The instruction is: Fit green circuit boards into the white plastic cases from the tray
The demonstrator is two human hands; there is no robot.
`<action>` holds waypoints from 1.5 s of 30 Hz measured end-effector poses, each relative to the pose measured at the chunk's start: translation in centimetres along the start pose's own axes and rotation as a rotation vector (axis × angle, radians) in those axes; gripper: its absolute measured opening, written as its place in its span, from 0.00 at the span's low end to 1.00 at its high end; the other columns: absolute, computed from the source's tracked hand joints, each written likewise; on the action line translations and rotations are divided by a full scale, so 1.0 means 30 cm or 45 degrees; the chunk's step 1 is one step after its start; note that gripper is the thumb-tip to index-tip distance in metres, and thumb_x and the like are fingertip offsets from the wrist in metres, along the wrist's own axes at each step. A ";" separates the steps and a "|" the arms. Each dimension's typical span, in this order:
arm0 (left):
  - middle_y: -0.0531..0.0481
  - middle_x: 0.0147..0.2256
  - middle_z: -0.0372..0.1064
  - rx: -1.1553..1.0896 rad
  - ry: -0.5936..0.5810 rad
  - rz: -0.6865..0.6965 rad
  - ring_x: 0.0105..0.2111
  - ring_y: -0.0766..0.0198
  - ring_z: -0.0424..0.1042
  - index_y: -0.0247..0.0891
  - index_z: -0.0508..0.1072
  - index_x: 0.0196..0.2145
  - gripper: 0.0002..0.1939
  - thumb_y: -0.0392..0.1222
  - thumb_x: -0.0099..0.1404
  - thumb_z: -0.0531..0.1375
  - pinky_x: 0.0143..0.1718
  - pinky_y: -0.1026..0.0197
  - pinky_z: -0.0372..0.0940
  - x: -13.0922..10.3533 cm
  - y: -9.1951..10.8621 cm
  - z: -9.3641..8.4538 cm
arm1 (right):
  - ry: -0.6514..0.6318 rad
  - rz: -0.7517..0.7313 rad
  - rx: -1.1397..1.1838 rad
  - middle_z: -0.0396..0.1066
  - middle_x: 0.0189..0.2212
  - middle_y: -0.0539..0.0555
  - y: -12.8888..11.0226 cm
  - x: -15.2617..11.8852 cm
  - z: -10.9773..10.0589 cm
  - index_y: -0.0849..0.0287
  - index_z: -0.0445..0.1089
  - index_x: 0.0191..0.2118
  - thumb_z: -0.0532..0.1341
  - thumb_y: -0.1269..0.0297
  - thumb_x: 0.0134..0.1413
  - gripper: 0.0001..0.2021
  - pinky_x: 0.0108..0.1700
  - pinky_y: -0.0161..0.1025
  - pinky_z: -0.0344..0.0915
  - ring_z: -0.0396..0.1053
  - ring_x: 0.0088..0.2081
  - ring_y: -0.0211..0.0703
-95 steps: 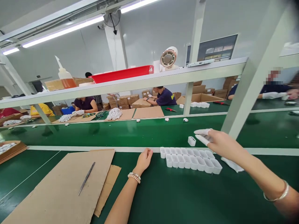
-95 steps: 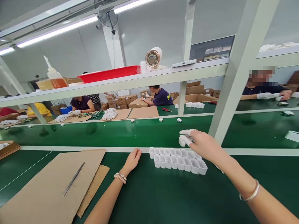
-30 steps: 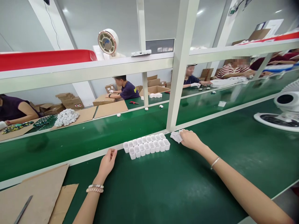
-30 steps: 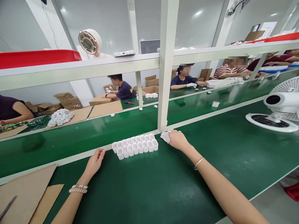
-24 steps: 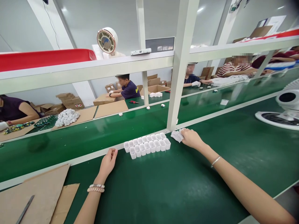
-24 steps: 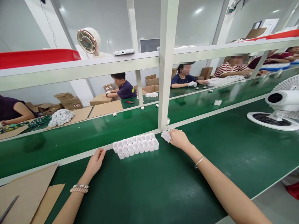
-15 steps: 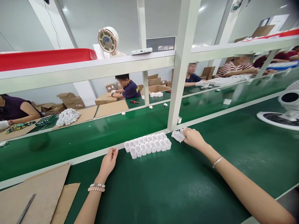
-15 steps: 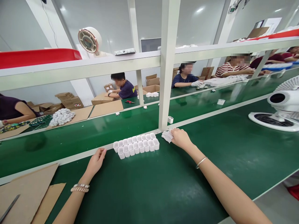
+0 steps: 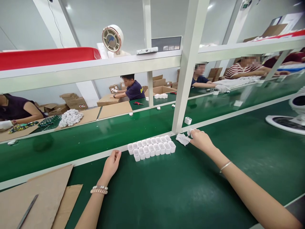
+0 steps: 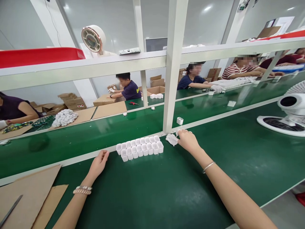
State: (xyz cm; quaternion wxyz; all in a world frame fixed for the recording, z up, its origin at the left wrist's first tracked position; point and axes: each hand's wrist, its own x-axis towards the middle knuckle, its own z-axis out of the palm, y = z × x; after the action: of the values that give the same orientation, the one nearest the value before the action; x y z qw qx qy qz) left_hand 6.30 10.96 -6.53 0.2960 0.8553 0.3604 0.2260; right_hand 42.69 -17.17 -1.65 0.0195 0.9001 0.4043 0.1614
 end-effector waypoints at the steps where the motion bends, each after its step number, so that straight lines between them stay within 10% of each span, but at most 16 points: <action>1: 0.51 0.28 0.67 0.002 0.000 0.000 0.30 0.55 0.70 0.41 0.64 0.40 0.22 0.61 0.67 0.44 0.33 0.57 0.59 -0.001 0.000 0.000 | 0.004 0.009 0.004 0.71 0.36 0.61 0.001 0.000 0.002 0.65 0.68 0.40 0.53 0.76 0.50 0.12 0.34 0.38 0.55 0.70 0.36 0.50; 45: 0.54 0.24 0.62 -0.008 0.047 0.055 0.25 0.61 0.65 0.39 0.65 0.38 0.19 0.56 0.70 0.44 0.28 0.62 0.55 -0.006 0.001 -0.002 | -0.152 0.085 0.257 0.73 0.30 0.63 0.022 0.041 0.087 0.57 0.63 0.27 0.54 0.73 0.52 0.06 0.27 0.37 0.56 0.71 0.30 0.50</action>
State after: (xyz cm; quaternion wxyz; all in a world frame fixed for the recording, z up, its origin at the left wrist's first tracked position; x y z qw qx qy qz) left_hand 6.16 10.81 -6.50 0.2871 0.8575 0.3465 0.2493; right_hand 44.72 -16.44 -3.66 -0.0525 0.9184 0.3865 0.0667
